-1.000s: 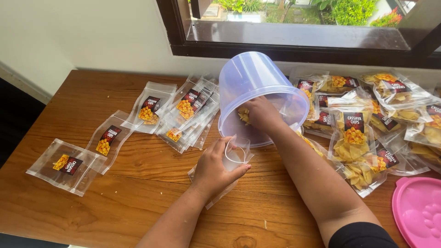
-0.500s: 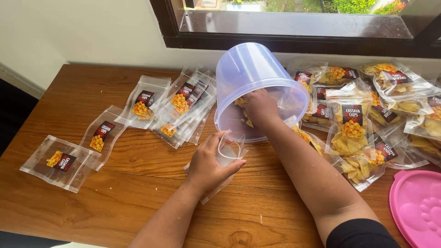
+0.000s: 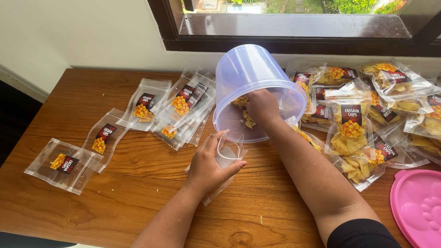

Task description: Packaging cassava chips into small plastic bags using a measuring cup to transfer them from a larger container.

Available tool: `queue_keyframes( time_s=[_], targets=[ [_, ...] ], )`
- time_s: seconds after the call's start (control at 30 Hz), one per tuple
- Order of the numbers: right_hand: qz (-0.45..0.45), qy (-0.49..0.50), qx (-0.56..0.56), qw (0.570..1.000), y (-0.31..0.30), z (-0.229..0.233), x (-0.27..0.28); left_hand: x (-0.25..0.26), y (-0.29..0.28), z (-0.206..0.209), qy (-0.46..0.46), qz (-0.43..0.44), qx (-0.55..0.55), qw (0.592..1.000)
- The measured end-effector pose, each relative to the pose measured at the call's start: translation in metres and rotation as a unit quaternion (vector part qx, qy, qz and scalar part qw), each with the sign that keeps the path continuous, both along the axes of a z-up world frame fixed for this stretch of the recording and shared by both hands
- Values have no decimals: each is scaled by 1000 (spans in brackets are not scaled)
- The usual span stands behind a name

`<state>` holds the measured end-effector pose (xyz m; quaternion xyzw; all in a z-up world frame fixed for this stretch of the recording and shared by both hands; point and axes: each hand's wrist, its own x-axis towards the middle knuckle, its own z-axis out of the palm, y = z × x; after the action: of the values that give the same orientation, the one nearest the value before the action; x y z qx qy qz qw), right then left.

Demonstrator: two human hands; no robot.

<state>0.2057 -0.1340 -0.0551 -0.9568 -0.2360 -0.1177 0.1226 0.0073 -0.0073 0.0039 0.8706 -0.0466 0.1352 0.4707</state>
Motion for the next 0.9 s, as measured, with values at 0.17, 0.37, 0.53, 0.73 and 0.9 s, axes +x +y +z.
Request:
queue_keyframes(
  time_s=[0.17, 0.37, 0.53, 0.73, 0.9],
  targets=[
    [1, 4, 12, 1000, -2, 36, -21, -6, -3, 6, -12, 20, 10, 1000],
    [22, 0, 51, 998, -11, 42, -15, -6, 1, 7, -30, 64, -24, 997],
    [41, 53, 123, 990, -11, 56, -22, -7, -1, 6, -58, 68, -14, 996],
    [60, 248, 287, 923, -24, 61, -25, -7, 0, 8, -84, 72, 4, 994],
    [61, 239, 242, 938, -24, 81, -39, -5, 1, 1, -76, 78, 5, 994]
  ],
)
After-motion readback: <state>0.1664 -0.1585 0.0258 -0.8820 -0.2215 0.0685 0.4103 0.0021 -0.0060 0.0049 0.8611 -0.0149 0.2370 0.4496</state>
